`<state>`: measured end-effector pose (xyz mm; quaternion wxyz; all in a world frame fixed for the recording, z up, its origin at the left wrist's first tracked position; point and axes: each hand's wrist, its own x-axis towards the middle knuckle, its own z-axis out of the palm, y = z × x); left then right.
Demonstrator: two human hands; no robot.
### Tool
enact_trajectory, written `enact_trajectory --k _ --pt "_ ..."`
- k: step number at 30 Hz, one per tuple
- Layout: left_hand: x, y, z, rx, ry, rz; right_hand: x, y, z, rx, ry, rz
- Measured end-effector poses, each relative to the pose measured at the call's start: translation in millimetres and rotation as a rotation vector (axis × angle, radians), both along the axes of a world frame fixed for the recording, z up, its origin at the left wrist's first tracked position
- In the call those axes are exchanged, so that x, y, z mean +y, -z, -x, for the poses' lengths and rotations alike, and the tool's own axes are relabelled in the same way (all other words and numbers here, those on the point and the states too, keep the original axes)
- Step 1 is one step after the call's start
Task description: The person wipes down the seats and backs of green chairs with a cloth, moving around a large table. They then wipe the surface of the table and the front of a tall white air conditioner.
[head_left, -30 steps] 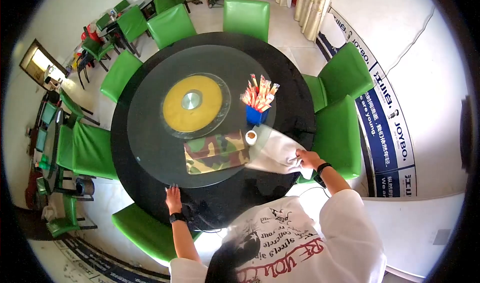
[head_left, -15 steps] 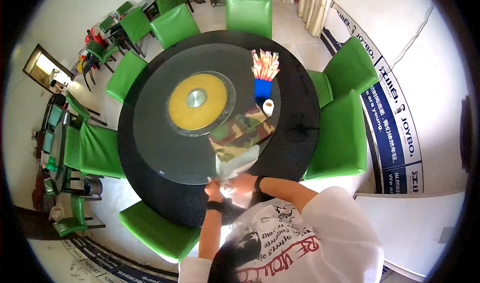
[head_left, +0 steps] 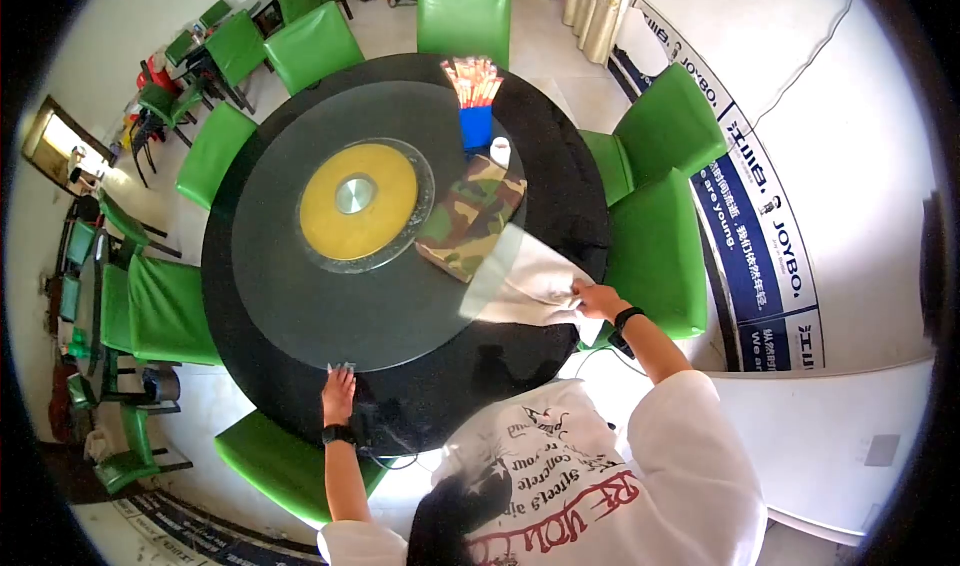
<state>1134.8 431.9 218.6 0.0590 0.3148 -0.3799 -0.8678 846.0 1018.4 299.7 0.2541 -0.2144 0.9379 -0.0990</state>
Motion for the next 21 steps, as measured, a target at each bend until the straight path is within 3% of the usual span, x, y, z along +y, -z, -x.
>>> enact_trajectory --k 2,5,6,7,9,10,11,13,14,16,18,19,20,21 --pt "26.1 0.5 23.5 -0.308 -0.033 0.204 -24.9 -10.4 -13.6 0.015 -0.059 0.034" --pt "92.6 -2.2 56.9 -0.323 -0.177 0.157 -89.2 17.8 -44.7 0.0 -0.2 0.039" --pt "104.4 -4.7 63.9 -0.385 -0.209 0.183 -121.3 3.3 -60.4 -0.015 -0.205 0.1" --pt "118.2 -12.0 70.4 -0.397 -0.225 0.171 -140.7 22.9 -75.0 0.127 -0.409 0.287" --pt "124.6 6.8 65.1 -0.314 -0.068 0.14 -192.5 30.6 -106.8 0.116 -0.452 0.512" --pt "133.9 8.4 65.9 -0.33 -0.036 0.138 -213.6 25.4 -113.4 0.018 -0.579 0.466" --pt "136.5 41.2 60.3 -0.071 0.093 0.633 -232.3 27.6 -122.5 -0.006 -0.657 0.455" --pt "166.0 -0.3 67.9 -0.221 0.163 0.577 -255.0 34.9 -134.9 -0.039 -0.702 0.396" --pt "181.7 -24.3 72.7 -0.294 0.2 0.547 -259.3 40.1 -136.0 -0.062 -0.719 0.341" --pt "180.8 -21.0 70.9 -0.322 0.21 0.257 -233.1 33.5 -118.9 -0.139 -0.743 0.384" --pt "171.0 -38.2 58.2 -0.112 0.25 -0.067 -185.8 3.0 -94.5 -0.218 -0.654 0.349" --pt "141.8 17.8 40.0 0.055 0.456 0.312 -154.4 3.6 -76.2 -0.215 -0.629 0.31" --pt "140.7 -52.2 38.6 -0.183 0.258 0.112 -123.2 14.3 -61.6 -0.172 -0.556 0.247" --pt "110.8 -38.6 25.1 -0.056 0.414 0.429 -93.1 4.3 -49.6 -0.174 -0.412 0.168"
